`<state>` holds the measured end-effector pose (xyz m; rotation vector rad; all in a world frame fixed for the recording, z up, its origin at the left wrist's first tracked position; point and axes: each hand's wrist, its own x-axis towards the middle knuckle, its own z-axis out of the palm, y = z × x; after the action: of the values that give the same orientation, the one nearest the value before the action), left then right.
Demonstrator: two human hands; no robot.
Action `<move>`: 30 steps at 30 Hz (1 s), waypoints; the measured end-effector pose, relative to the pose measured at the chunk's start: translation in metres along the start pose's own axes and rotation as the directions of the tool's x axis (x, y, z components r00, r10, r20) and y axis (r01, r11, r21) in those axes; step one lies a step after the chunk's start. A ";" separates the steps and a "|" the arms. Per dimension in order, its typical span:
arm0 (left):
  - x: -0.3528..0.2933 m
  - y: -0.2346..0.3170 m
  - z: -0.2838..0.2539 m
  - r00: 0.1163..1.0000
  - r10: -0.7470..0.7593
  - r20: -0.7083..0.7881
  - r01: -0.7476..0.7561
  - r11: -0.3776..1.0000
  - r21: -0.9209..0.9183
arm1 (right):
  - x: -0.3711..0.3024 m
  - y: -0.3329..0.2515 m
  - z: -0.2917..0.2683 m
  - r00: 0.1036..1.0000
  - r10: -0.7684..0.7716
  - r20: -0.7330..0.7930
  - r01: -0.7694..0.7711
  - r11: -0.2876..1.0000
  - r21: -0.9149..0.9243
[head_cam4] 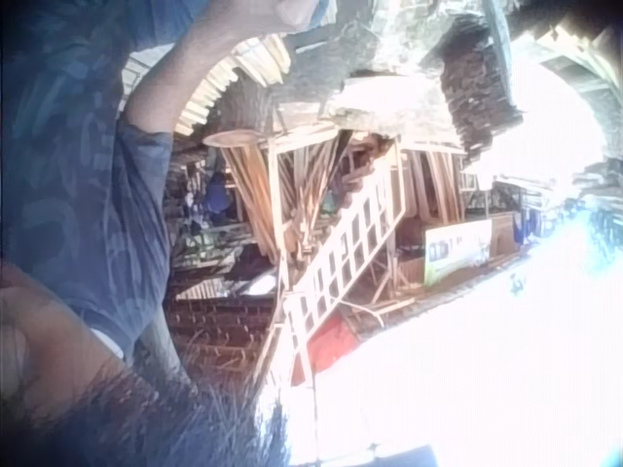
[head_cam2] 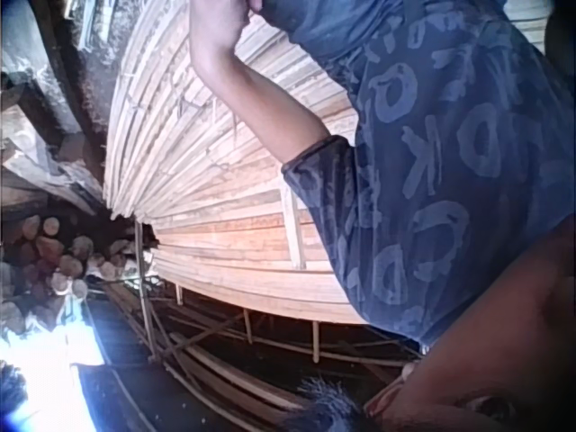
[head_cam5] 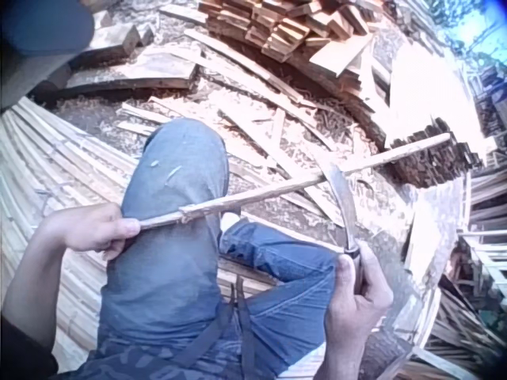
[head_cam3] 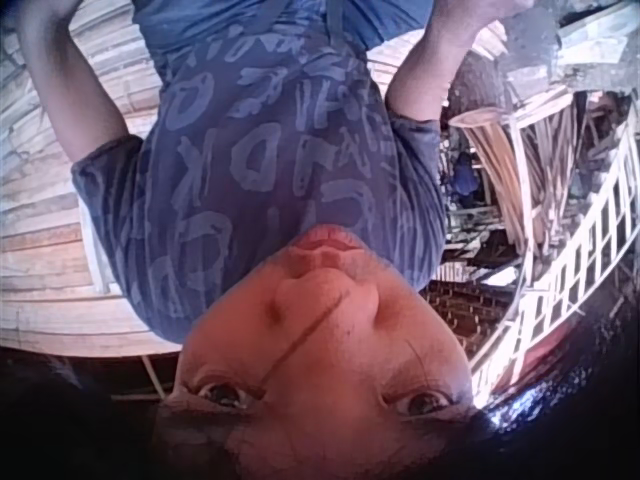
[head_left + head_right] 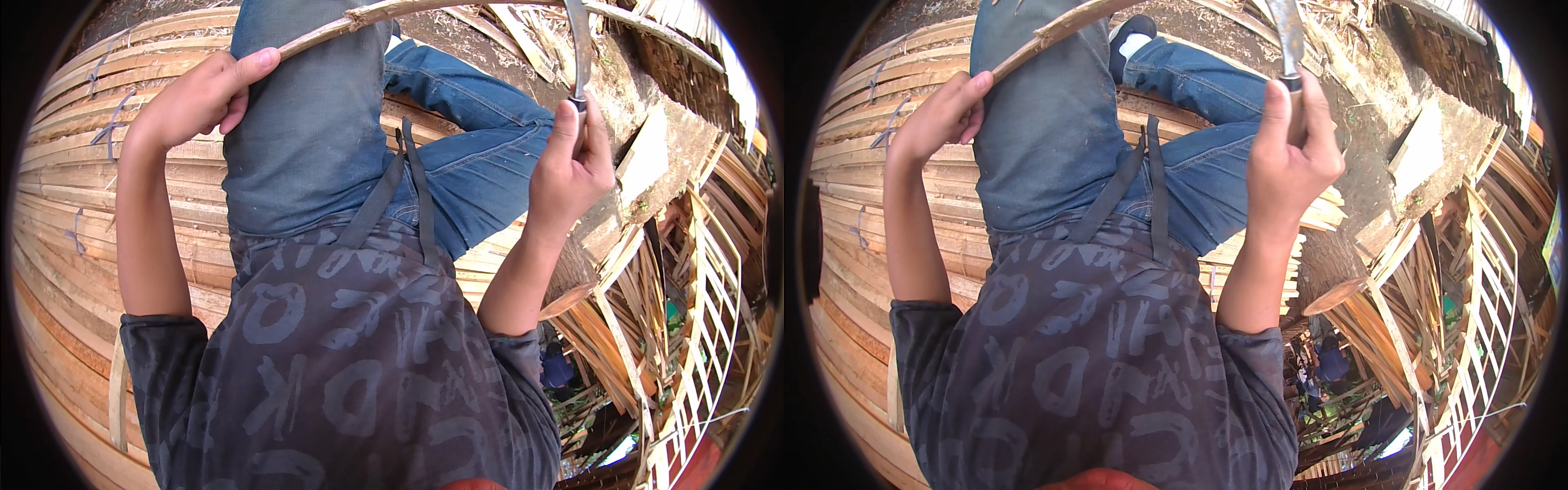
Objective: The person sits on the ground and uses a curved knife to shave thin strips from a long piece of wood. They hold the wood against their leg and repeatedly draw the knife along its length to remove bark and smooth the surface.
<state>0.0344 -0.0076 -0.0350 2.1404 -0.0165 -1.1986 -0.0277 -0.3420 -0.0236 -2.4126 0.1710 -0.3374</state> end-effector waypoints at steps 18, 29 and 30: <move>-0.009 0.014 0.019 0.978 -0.042 -0.205 0.044 0.999 0.005 | -0.030 -0.015 0.014 0.989 0.006 0.151 -0.034 0.983 0.181; -0.009 0.018 0.031 0.924 -0.018 -0.382 0.002 0.999 -0.041 | -0.029 -0.021 0.021 0.981 -0.067 0.185 0.040 0.988 0.146; -0.009 0.018 0.030 0.935 -0.037 -0.352 0.034 0.999 -0.013 | -0.028 -0.020 0.021 0.982 -0.075 0.174 0.052 0.990 0.134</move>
<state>0.0114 -0.0346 -0.0286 2.3288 0.1849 -0.8157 -0.0482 -0.3076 -0.0315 -2.3086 -0.0086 -0.1539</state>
